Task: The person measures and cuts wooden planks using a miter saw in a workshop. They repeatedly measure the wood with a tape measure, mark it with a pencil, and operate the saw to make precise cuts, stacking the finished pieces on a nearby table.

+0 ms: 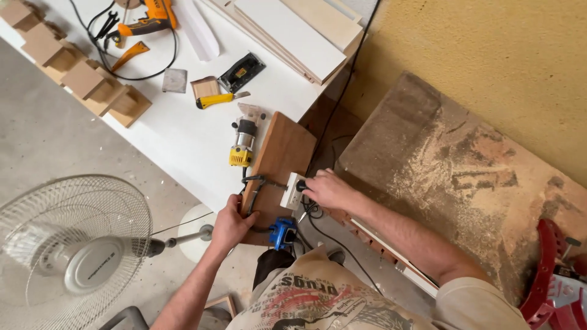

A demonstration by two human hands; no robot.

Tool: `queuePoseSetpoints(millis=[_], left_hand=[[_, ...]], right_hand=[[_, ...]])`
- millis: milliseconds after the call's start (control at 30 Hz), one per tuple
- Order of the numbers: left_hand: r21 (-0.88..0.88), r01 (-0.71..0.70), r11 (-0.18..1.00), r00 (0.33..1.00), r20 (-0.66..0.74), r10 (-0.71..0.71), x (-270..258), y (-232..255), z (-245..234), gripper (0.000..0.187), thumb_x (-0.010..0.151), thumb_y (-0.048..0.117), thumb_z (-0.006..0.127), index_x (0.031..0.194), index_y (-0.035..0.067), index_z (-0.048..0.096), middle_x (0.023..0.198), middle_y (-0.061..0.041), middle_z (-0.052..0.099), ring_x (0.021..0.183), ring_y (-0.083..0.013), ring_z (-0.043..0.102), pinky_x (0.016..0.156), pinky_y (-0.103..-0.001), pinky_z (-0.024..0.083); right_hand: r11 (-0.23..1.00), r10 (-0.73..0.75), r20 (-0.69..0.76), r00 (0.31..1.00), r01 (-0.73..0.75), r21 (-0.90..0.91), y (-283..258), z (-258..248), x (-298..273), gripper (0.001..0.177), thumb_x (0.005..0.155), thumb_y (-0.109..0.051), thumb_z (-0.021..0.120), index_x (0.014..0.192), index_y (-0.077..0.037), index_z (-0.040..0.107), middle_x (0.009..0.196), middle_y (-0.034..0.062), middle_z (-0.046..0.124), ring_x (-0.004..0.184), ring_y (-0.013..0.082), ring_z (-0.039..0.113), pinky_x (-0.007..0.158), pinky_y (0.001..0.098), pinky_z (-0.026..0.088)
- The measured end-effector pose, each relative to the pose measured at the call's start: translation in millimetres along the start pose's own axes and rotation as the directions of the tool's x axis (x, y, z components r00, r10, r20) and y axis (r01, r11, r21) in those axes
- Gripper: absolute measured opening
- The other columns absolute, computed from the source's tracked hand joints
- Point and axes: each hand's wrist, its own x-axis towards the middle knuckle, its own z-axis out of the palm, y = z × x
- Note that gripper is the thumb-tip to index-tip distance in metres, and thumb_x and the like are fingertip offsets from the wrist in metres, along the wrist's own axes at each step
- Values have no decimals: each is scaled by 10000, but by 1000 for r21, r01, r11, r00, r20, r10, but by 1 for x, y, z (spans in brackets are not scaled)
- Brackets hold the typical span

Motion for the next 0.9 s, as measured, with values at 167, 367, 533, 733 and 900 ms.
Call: queuePoseSetpoints(millis=[167,367,533,733,900], left_hand=[[-13,-5,1000,1000,-10,5,-14,11,0,517,838,317,818,1232,90,571,1049,-231,757,1055,-434,718,895,-516,563],[20,18,1000,999,-42,-17,-42,12,6,543,815,350,829,1232,107,580,1055,-211,764,1075,-423,714,917,-526,557],[8,88,996,993,-78,-87,-71,-4,27,582,795,398,835,1239,137,565,1090,-172,772,1104,-392,710,941,-515,550],[-44,191,981,933,-302,-195,-109,-40,22,585,805,417,836,1208,83,575,1082,-256,738,1091,-446,691,940,-564,533],[-605,15,796,868,-387,-311,-123,-106,22,475,878,206,750,1259,69,502,1155,-133,644,1007,-216,619,834,-350,515]], right_hand=[[998,-23,21,1000,21,66,1,-14,-5,374,995,-347,584,780,-45,636,637,177,631,772,392,671,786,491,514],[992,-22,22,999,19,125,-8,-7,-22,387,938,-377,632,680,-91,601,560,138,555,646,340,618,752,454,492],[948,-182,3,983,175,264,2,-7,-37,421,929,-437,678,652,-132,592,575,102,522,658,297,615,742,403,507],[965,-242,-379,893,261,-2,-19,-59,-53,401,866,-490,727,624,-189,616,567,97,580,625,294,642,706,406,501],[822,381,42,924,-359,442,-14,-109,-72,321,1062,-347,493,1134,-118,706,1003,20,720,946,193,657,866,371,522]])
